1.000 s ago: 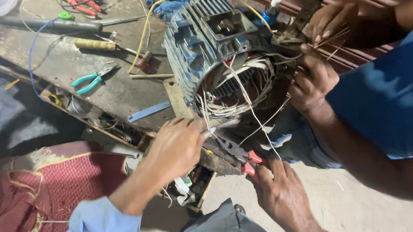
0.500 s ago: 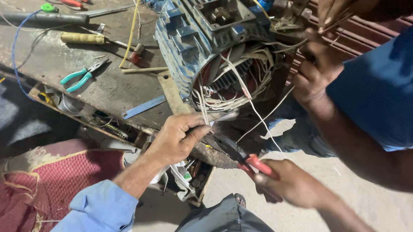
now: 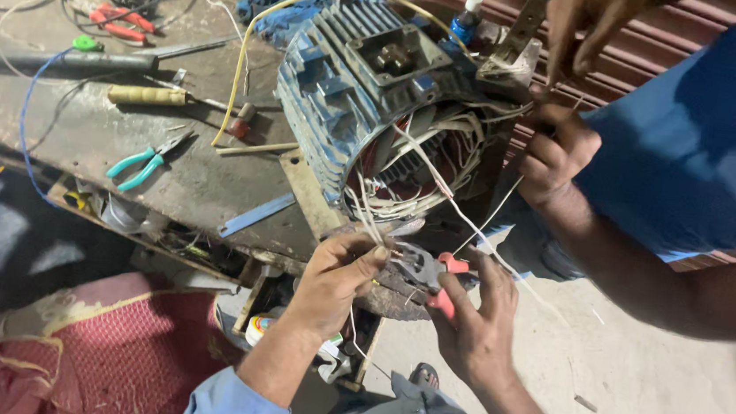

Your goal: The person works on an electric motor stator, using pliers to strip and cut wires while another person assists by holding and arranging the windings. The task involves careful manipulation of insulated wires and tools on a cluttered workbench.

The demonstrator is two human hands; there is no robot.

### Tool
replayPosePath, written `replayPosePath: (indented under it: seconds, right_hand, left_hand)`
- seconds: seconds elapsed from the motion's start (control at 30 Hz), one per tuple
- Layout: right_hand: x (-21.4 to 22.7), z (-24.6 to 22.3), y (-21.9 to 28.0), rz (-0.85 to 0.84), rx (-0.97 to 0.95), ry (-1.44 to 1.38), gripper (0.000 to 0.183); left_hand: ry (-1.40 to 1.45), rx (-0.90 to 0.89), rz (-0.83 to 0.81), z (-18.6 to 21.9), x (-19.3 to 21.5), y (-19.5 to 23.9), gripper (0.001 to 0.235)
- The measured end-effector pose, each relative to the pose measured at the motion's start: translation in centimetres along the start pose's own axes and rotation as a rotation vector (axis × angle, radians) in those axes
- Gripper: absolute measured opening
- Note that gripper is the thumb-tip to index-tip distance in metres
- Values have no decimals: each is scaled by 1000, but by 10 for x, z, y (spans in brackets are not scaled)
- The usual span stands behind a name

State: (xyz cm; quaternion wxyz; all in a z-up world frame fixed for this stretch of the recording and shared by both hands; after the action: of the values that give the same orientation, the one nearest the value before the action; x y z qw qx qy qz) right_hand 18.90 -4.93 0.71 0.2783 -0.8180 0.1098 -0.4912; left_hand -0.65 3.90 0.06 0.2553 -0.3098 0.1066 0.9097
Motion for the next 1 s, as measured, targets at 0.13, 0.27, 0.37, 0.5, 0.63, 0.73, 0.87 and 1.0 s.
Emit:
replayPosePath:
  seconds: [0.13, 0.27, 0.37, 0.5, 0.63, 0.73, 0.87, 1.0]
  right_hand:
    - [-3, -1, -12, 66, 41, 87, 55]
    - [-6, 1, -12, 76, 48, 107, 55]
    - [-6, 2, -11, 66, 51, 127, 56]
    - [-4, 0, -12, 87, 71, 129, 55]
    - [-1, -3, -14, 102, 123, 121, 53]
    - [-2, -3, -16, 76, 111, 111, 54]
    - [-4, -2, -16, 33, 84, 98, 53]
    - [-9, 3, -17, -3, 64, 100, 56]
  left_hand:
    - [90, -10, -7, -7, 7, 1, 19]
    - [143, -31, -5, -12, 12, -1, 16]
    - [128, -37, 20, -14, 15, -2, 14]
    - [142, -32, 30, -19, 21, -2, 13]
    - [174, -21, 55, -24, 26, -2, 14]
    - [211, -40, 33, -24, 26, -1, 18]
    - [205, -34, 20, -23, 27, 2, 23]
    - [247, -44, 30, -22, 28, 2, 20]
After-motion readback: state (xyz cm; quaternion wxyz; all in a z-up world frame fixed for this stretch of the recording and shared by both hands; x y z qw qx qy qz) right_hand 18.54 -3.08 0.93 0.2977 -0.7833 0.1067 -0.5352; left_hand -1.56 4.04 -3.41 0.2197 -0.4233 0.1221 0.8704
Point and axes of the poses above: each hand's wrist, its own y-axis away from the middle knuckle, its own x-axis out of the back of the hand, z = x × y, the point moved 2 cm from there along -y, towards the middle knuckle, and after that the axes turned 4 degrees about -z, right-handed, at the moved point
